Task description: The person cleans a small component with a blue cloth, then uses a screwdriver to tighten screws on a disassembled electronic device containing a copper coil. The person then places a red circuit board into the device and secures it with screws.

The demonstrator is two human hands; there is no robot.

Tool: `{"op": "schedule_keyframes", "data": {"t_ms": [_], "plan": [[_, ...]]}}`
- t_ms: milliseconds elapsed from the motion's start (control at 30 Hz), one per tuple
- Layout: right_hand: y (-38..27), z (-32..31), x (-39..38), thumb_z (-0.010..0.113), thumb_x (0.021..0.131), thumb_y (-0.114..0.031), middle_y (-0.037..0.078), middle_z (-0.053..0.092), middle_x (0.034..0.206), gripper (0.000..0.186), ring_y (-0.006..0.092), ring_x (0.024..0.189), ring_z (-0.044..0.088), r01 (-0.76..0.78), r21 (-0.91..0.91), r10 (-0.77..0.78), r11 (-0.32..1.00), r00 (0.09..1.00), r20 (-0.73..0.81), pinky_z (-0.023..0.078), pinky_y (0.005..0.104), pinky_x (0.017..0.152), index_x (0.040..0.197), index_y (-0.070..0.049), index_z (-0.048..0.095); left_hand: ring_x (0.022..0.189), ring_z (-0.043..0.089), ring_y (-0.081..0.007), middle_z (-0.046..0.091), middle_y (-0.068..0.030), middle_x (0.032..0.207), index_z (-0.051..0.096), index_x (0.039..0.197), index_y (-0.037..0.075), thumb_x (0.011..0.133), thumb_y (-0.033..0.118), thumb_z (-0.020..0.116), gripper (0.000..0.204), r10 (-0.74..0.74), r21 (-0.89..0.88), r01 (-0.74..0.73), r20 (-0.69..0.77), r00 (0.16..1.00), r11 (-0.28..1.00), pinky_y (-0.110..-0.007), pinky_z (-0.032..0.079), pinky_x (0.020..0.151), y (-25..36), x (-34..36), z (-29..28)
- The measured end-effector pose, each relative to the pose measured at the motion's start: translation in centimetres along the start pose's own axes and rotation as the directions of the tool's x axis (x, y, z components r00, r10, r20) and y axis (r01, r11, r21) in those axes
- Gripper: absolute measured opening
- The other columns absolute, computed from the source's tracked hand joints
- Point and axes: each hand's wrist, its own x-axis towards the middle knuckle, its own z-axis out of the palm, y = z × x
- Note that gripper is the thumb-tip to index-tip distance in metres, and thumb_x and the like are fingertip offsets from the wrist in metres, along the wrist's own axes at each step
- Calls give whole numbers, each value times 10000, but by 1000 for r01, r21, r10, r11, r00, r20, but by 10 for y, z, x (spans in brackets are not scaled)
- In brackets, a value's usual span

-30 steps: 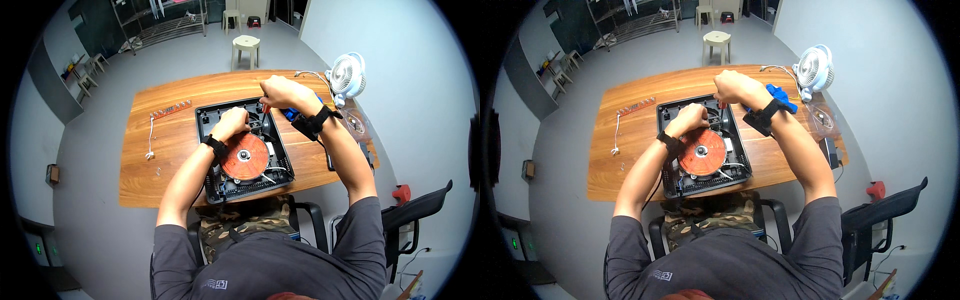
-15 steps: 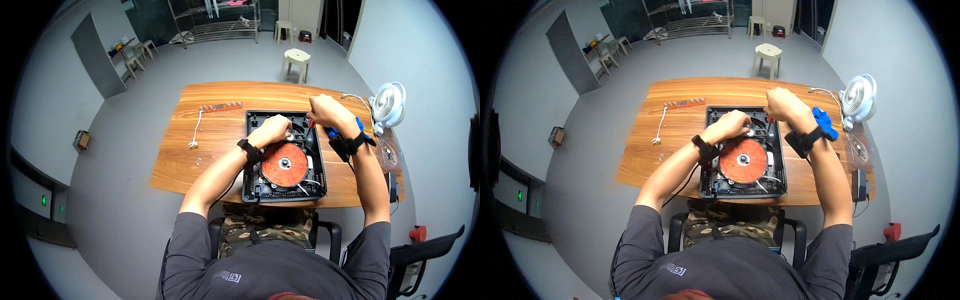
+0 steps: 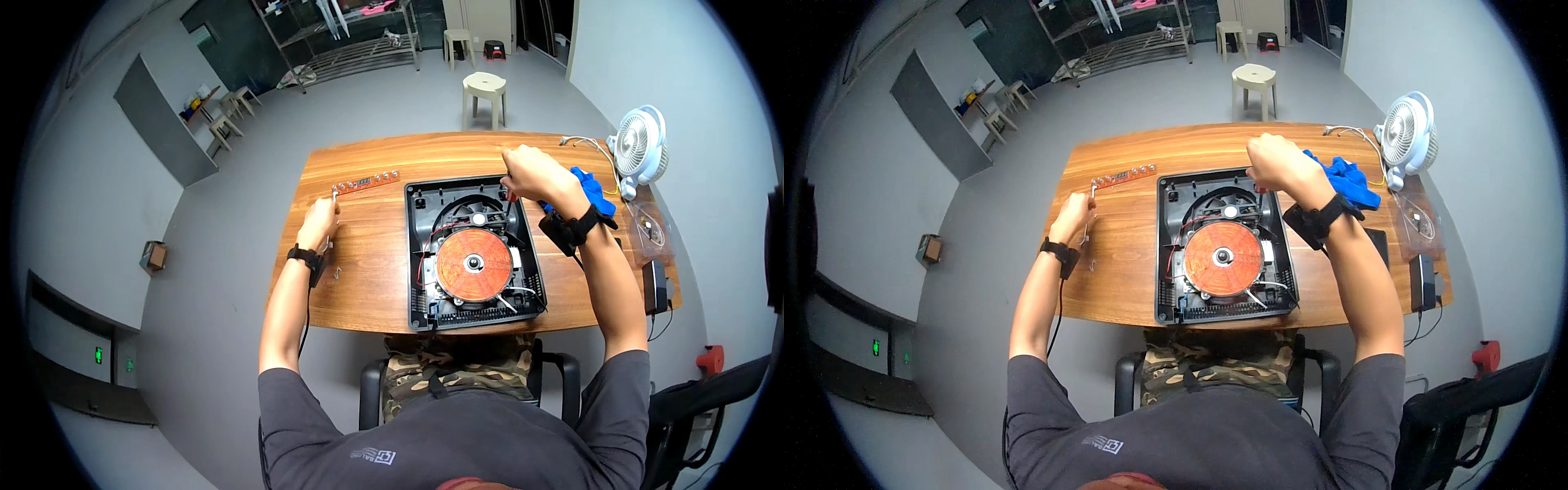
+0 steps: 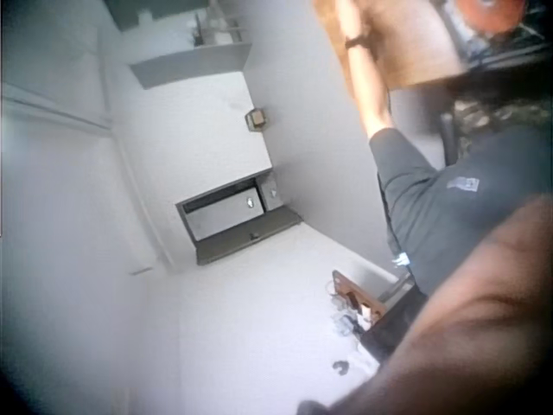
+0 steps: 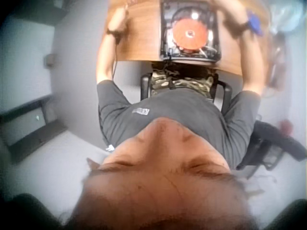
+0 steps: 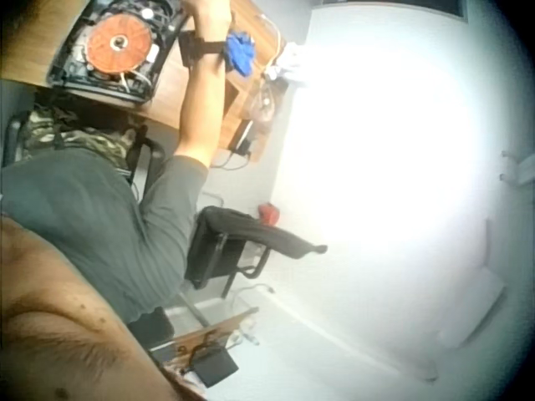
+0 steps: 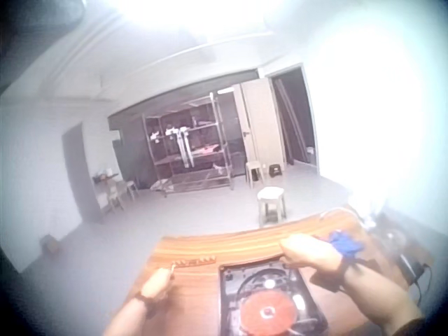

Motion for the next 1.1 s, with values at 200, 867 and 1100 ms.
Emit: {"op": "schedule_keyframes", "data": {"t_ms": [200, 867, 1100], "plan": [[5, -2, -3, 723, 822, -166, 267, 687, 769, 260, 440, 799, 695, -8, 4, 8, 1000, 1000, -2, 573, 490, 740, 780, 73, 629, 948, 707, -412, 709, -275, 968, 738, 976, 1, 834, -3, 651, 166, -48, -62, 51, 51, 998, 997, -454, 577, 813, 3, 1, 9], [5, -2, 1, 632, 789, -65, 204, 708, 702, 166, 352, 763, 741, -64, 8, 64, 998, 998, 2, 605, 429, 734, 714, 45, 730, 912, 696, -461, 688, -314, 918, 695, 877, -50, 876, 18, 561, 150, 37, 46, -35, -42, 998, 998, -521, 572, 788, -1, 18, 45], [-1, -3, 3, 646, 769, -34, 209, 708, 705, 127, 345, 758, 745, -38, 3, 38, 999, 999, 8, 607, 422, 725, 731, 44, 739, 916, 709, -432, 706, -289, 929, 713, 880, -34, 901, 72, 547, 198, -1, 182, 9, -41, 999, 983, -507, 578, 794, 4, 18, 50]]}}
